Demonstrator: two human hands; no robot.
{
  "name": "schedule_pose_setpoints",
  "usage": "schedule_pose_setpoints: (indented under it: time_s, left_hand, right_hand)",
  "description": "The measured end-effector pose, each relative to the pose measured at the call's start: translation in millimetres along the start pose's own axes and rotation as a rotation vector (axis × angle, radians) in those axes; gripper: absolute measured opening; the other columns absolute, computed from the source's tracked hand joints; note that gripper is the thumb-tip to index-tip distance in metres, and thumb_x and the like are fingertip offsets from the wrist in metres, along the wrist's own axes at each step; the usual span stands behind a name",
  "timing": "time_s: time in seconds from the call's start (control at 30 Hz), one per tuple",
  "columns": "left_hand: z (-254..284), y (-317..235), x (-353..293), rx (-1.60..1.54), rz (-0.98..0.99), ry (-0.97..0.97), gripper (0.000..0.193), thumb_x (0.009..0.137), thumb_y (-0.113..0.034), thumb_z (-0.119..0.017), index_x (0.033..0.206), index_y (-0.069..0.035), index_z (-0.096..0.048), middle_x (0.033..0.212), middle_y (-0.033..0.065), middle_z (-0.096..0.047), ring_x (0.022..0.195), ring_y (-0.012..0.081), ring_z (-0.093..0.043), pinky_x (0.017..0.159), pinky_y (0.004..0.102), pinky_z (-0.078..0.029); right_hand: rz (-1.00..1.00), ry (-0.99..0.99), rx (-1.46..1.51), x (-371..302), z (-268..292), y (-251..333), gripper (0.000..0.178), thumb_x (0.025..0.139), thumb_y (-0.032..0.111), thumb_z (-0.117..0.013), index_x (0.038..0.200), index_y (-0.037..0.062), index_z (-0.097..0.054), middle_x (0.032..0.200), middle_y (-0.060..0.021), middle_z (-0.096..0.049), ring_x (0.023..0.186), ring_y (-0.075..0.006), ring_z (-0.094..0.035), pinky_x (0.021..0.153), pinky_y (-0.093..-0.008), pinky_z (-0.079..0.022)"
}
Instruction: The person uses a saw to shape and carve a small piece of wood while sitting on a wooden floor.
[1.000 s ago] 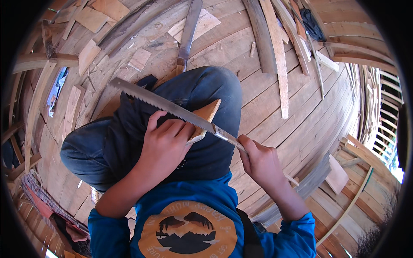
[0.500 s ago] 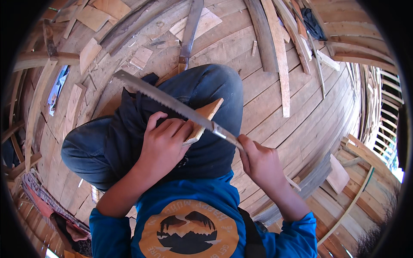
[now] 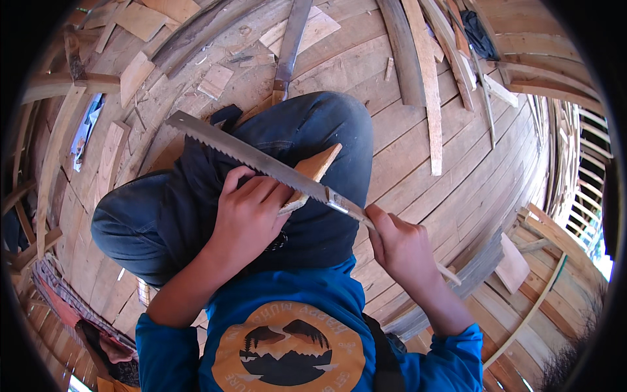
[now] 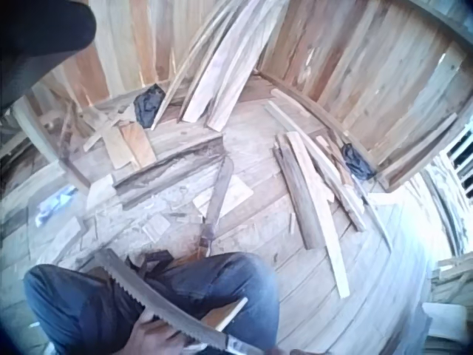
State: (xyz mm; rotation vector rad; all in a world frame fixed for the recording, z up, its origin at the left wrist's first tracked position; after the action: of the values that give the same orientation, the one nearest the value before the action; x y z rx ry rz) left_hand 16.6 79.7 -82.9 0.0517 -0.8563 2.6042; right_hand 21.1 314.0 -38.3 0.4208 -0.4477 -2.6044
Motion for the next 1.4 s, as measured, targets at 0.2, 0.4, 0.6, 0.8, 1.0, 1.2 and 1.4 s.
schedule_pose_setpoints:
  time_s: [0.2,0.4,0.6,0.8,1.0,1.2,1.4]
  left_hand:
    - [0,0,9,-0.058,0.004,-0.037,0.033,0.069,-0.01,-0.079,0.097,-0.006,-0.065,0.083,0.0041,-0.063,0.081,0.0195,-0.064,0.089,0.0374,-0.041]
    - [0,-3,13,-0.084,0.033,-0.041,0.016,0.081,-0.011,-0.073,0.092,-0.001,-0.068,0.081,0.0106,-0.066,0.075,0.0263,-0.063,0.084,0.038,-0.045]
    - [-1,2,2,-0.085,0.056,-0.019,0.034,0.068,-0.009,-0.08,0.098,-0.006,-0.065,0.082,0.0048,-0.061,0.079,0.0214,-0.063,0.085,0.0376,-0.044]
    - [-3,5,1,-0.097,0.036,-0.055,0.031,0.071,-0.01,-0.078,0.099,-0.005,-0.065,0.082,0.005,-0.062,0.076,0.0216,-0.062,0.083,0.0362,-0.045]
    - [-3,5,-2,-0.082,0.035,-0.039,0.033,0.071,-0.011,-0.078,0.1,-0.006,-0.065,0.081,0.0046,-0.062,0.075,0.0213,-0.062,0.082,0.0359,-0.045]
    - [-7,5,-7,-0.094,0.055,-0.038,0.031,0.07,-0.011,-0.078,0.098,-0.007,-0.065,0.082,0.0055,-0.062,0.077,0.0215,-0.063,0.083,0.0364,-0.045]
    - [4,0,11,-0.112,0.018,-0.1,0.016,0.081,-0.011,-0.073,0.092,-0.001,-0.068,0.077,0.0095,-0.064,0.069,0.0259,-0.061,0.079,0.0372,-0.047]
  right_hand:
    - [-0.05,0.009,-0.019,4,8,1,0.032,0.086,0.011,-0.064,0.116,0.0133,-0.055,0.062,-0.0065,-0.052,0.052,-0.0274,-0.06,0.048,-0.0381,-0.048]
    - [-0.11,-0.045,0.051,9,-10,-19,0.027,0.089,0.012,-0.063,0.115,0.0111,-0.055,0.066,-0.0121,-0.058,0.057,-0.0342,-0.061,0.05,-0.0438,-0.048]
    - [-0.184,-0.052,0.145,0,-7,-11,0.029,0.09,0.011,-0.063,0.117,0.0096,-0.054,0.064,-0.0139,-0.058,0.057,-0.0359,-0.062,0.052,-0.0436,-0.05]
    - [-0.081,0.022,0.062,11,0,1,0.032,0.087,0.012,-0.064,0.118,0.0099,-0.053,0.068,-0.0113,-0.058,0.057,-0.0328,-0.061,0.051,-0.0417,-0.049]
    - [-0.167,0.027,0.002,7,-9,-19,0.028,0.089,0.012,-0.062,0.116,0.0107,-0.053,0.067,-0.0121,-0.059,0.057,-0.0332,-0.062,0.051,-0.0432,-0.049]
    - [-0.091,0.045,0.072,5,1,8,0.024,0.091,0.012,-0.06,0.114,0.0093,-0.053,0.066,-0.0138,-0.058,0.058,-0.0348,-0.062,0.051,-0.0426,-0.049]
    - [-0.108,0.0,0.046,11,4,-3,0.025,0.091,0.012,-0.061,0.115,0.0103,-0.053,0.066,-0.0132,-0.058,0.058,-0.0343,-0.062,0.051,-0.0421,-0.049]
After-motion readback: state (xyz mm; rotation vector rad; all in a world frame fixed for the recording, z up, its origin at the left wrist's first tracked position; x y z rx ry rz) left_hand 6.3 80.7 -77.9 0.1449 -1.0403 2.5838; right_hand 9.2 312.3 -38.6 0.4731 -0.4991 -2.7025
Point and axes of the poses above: each hand's wrist, its own x-axis towards the middle knuckle, its own z-axis out of the back of the hand, y = z × x, the point moved 3 cm from there along x, towards the middle knuckle
